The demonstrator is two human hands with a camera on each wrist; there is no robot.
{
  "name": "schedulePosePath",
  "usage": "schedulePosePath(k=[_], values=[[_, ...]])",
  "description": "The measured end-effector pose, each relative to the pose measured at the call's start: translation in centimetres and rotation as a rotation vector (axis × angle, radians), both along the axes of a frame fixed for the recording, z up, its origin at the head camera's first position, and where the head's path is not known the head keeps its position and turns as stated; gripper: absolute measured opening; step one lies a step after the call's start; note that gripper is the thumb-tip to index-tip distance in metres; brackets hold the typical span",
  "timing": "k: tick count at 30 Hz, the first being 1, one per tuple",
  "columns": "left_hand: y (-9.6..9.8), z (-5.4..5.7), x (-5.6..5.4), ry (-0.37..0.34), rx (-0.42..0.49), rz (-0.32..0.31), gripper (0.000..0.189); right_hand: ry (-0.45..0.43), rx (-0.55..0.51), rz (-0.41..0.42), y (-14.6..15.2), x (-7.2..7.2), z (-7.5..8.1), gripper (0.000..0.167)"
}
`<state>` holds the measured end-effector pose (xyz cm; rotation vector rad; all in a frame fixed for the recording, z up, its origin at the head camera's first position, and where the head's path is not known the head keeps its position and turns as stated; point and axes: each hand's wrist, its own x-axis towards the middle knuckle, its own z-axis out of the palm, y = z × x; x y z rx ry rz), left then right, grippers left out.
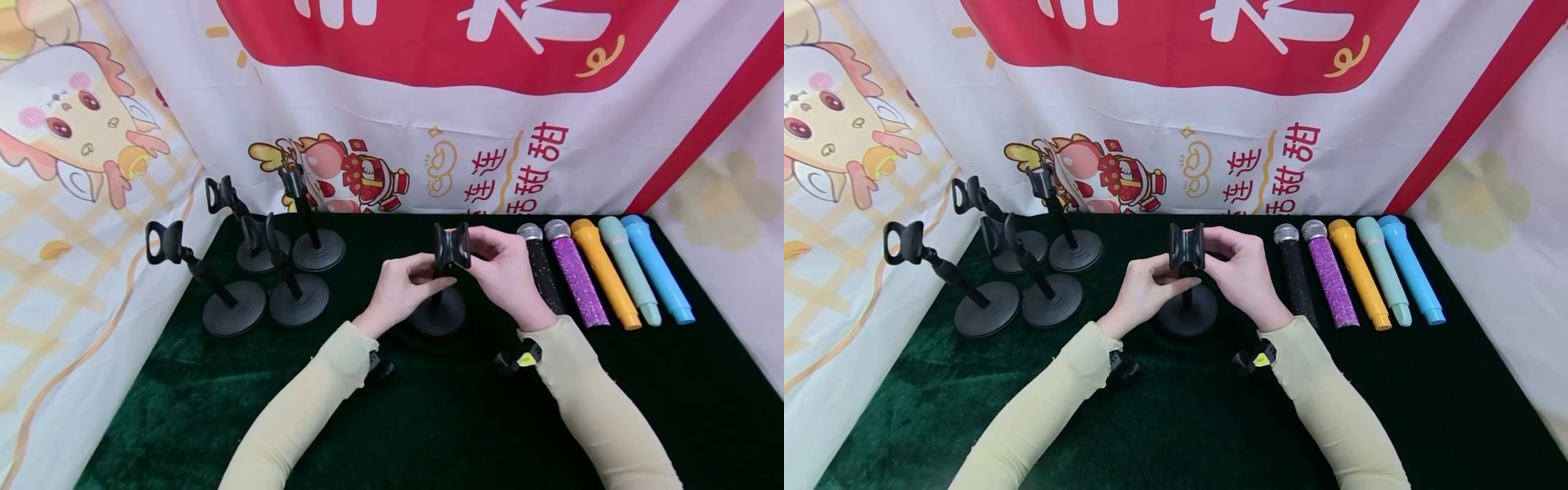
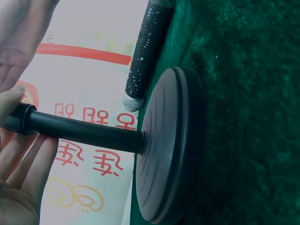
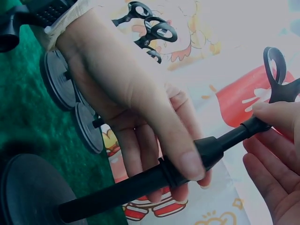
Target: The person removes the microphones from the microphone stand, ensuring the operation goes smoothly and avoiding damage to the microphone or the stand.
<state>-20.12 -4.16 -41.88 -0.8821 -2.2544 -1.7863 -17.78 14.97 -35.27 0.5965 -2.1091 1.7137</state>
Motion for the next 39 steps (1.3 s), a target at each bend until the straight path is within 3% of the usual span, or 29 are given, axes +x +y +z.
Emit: schedulePosePath(k=[9,18,26,33,39], values=[[-0.7,-0.2,0.0,-0.011,0.004,-0.001,0.027,0.003,0.047,0.037,-0.2,-0.2,0.0,0.023],[-0.5,0.0,0.0,-0.012,0.02,-0.015,0.024,0.023,0.0,0.017,-0.4,-0.1,0.0,0.019],[-0.6,-0.1,0.2,-0.035,0.032,-0.009,0.023,0.069,0.02,0.006,-0.4,-0.3,-0.5,0.019],[-0.7,-0.3,0.2,-0.033,0.022,0.001,0.019,0.056,0.032,-0.007,-0.4,-0.5,-1.2,0.017],[-0.6,-0.3,0.1,-0.071,0.03,-0.02,0.019,0.061,0.055,-0.001,-0.2,-0.5,-2.2,0.019]])
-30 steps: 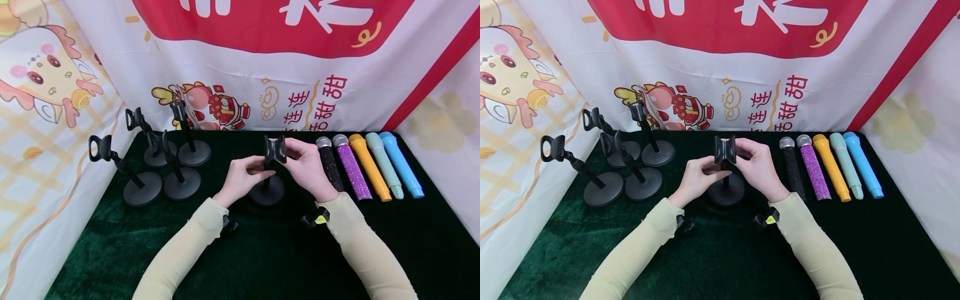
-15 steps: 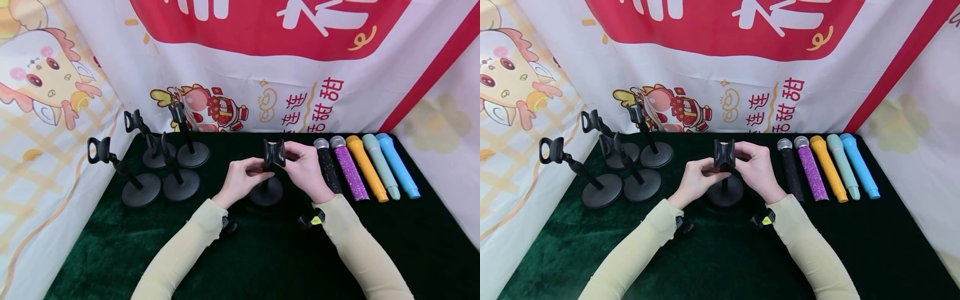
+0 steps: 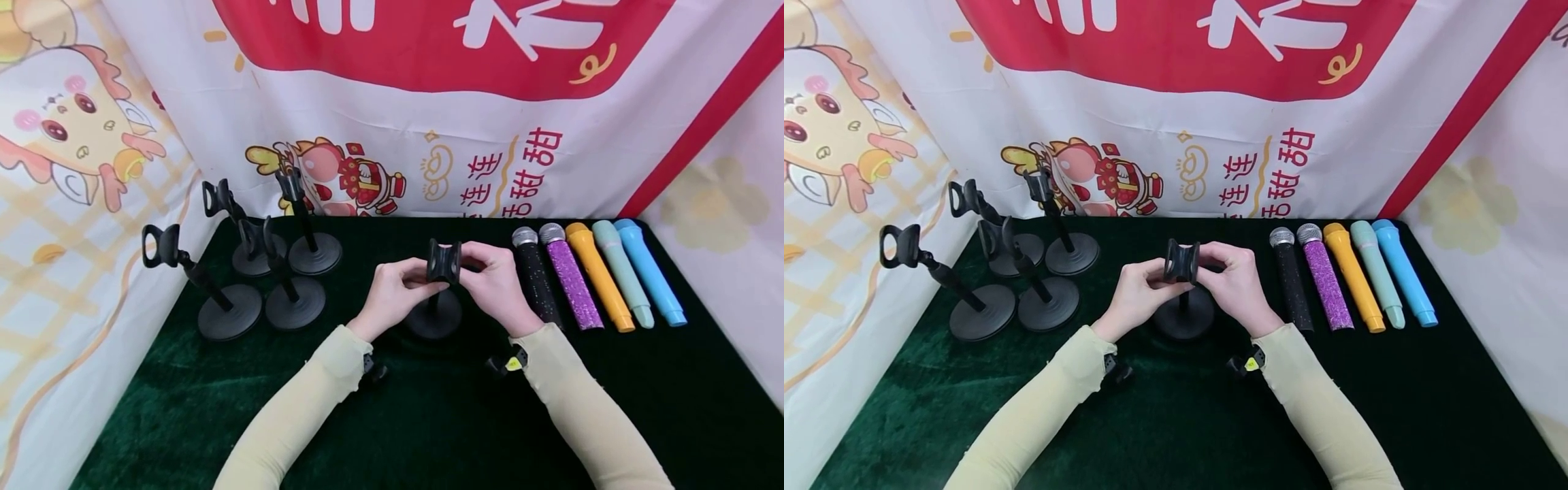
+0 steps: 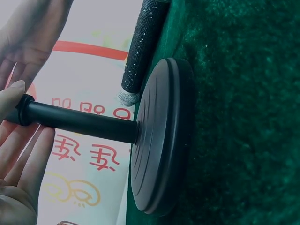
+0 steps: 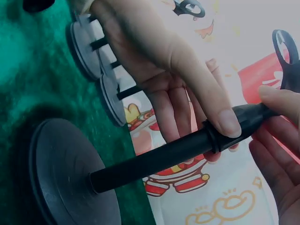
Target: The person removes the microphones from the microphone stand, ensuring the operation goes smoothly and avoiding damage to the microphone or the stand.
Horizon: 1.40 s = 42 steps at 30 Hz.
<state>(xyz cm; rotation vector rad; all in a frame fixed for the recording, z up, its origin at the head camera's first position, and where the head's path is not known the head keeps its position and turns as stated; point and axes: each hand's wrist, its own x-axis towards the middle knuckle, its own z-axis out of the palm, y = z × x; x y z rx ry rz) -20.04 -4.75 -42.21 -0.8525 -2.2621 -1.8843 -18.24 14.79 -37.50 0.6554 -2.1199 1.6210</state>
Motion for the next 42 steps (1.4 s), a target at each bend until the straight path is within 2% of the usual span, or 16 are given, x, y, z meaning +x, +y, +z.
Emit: schedulePosePath(k=[7,14,18,21,23,27,32,36,42], values=[[0.0,0.1,0.0,-0.023,0.001,0.01,0.02,0.002,0.006,0.043,0.4,-0.5,-0.3,0.019],[0.0,0.1,0.0,0.008,0.01,0.013,0.019,-0.025,0.065,0.002,0.4,-0.5,0.0,0.021],[0.0,0.1,-0.2,0.044,0.013,0.027,0.021,-0.061,0.081,-0.009,0.3,0.4,1.1,0.027],[-0.2,0.5,-0.5,0.061,0.015,0.069,0.021,-0.124,0.044,-0.011,0.5,1.2,2.2,0.036],[-0.5,0.9,-0.9,0.069,0.014,0.114,0.021,-0.159,0.018,-0.023,0.8,1.6,2.7,0.041],[-1.6,1.7,-2.3,0.102,0.002,0.214,0.021,-0.194,-0.002,-0.049,1.8,1.5,2.6,0.046],[-3.7,2.1,-4.1,0.115,-0.02,0.332,0.024,-0.237,-0.002,-0.089,3.7,0.1,0.8,0.049],[-5.2,2.2,-5.4,0.099,-0.031,0.388,0.028,-0.276,0.014,-0.117,4.9,-0.5,-0.4,0.05],[-6.6,2.2,-7.0,0.095,-0.034,0.45,0.028,-0.305,0.063,-0.142,5.9,-0.6,-1.1,0.053]])
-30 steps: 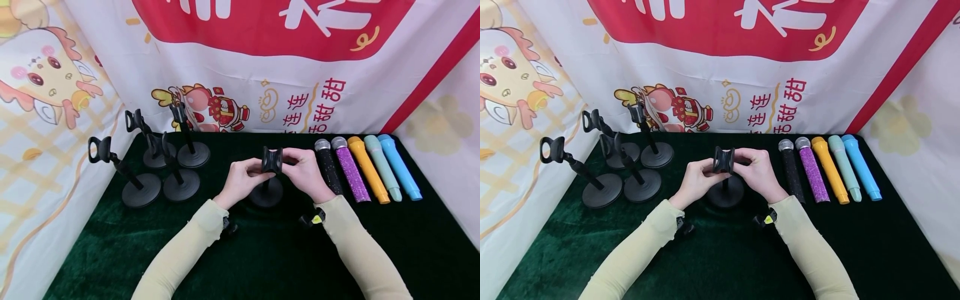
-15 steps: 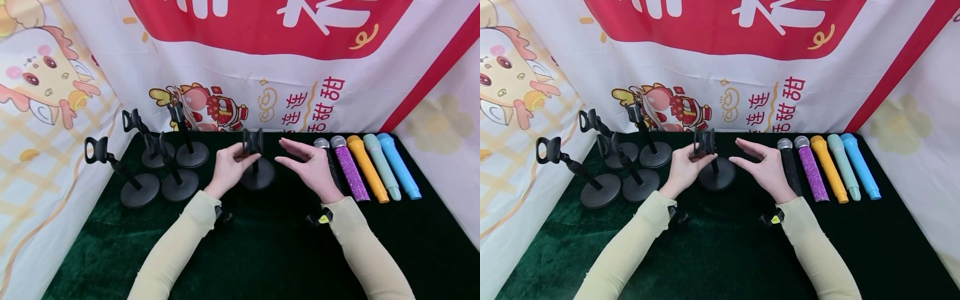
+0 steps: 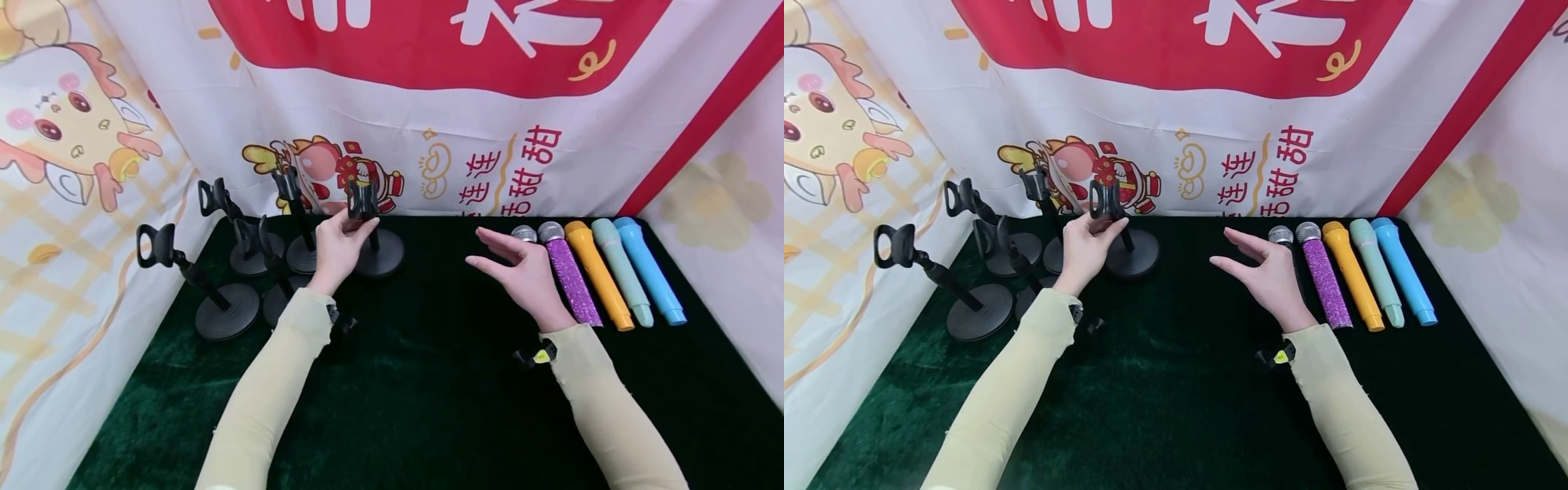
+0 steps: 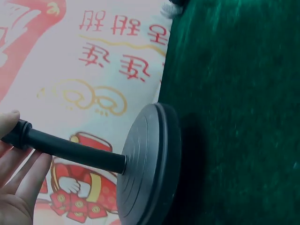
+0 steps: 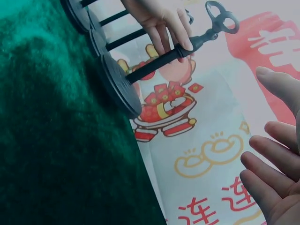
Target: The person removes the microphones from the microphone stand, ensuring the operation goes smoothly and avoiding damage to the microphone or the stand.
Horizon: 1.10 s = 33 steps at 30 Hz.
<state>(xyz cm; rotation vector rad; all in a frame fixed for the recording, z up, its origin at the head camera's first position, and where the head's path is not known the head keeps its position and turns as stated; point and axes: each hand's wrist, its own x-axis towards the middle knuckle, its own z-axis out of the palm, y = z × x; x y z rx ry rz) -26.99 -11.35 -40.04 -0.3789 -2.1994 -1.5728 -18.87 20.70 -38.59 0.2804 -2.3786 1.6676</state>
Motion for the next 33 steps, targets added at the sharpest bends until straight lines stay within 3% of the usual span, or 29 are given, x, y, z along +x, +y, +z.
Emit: schedulePosePath(k=[10,15,19,23,28,33], values=[[-1.5,-0.5,-1.5,-0.04,-0.002,0.048,0.029,-0.065,0.052,-0.02,1.0,-0.3,-0.5,0.06],[-1.4,-0.6,-1.5,-0.096,-0.054,0.036,0.03,-0.066,0.057,-0.051,1.7,-0.6,-0.5,0.06],[-1.6,-1.1,-1.1,-0.171,-0.04,0.044,0.038,-0.058,0.077,-0.069,2.2,-1.0,-0.7,0.061],[-2.0,-1.5,0.1,-0.212,-0.049,0.045,0.062,-0.052,0.137,-0.073,2.8,-1.3,-0.7,0.064],[-1.7,-1.8,3.0,-0.246,-0.134,0.048,0.083,-0.095,0.242,-0.065,3.7,-1.4,-0.2,0.075],[-0.7,-1.9,6.2,-0.291,-0.277,-0.06,0.09,-0.13,0.363,-0.059,4.4,-1.4,0.4,0.084]])
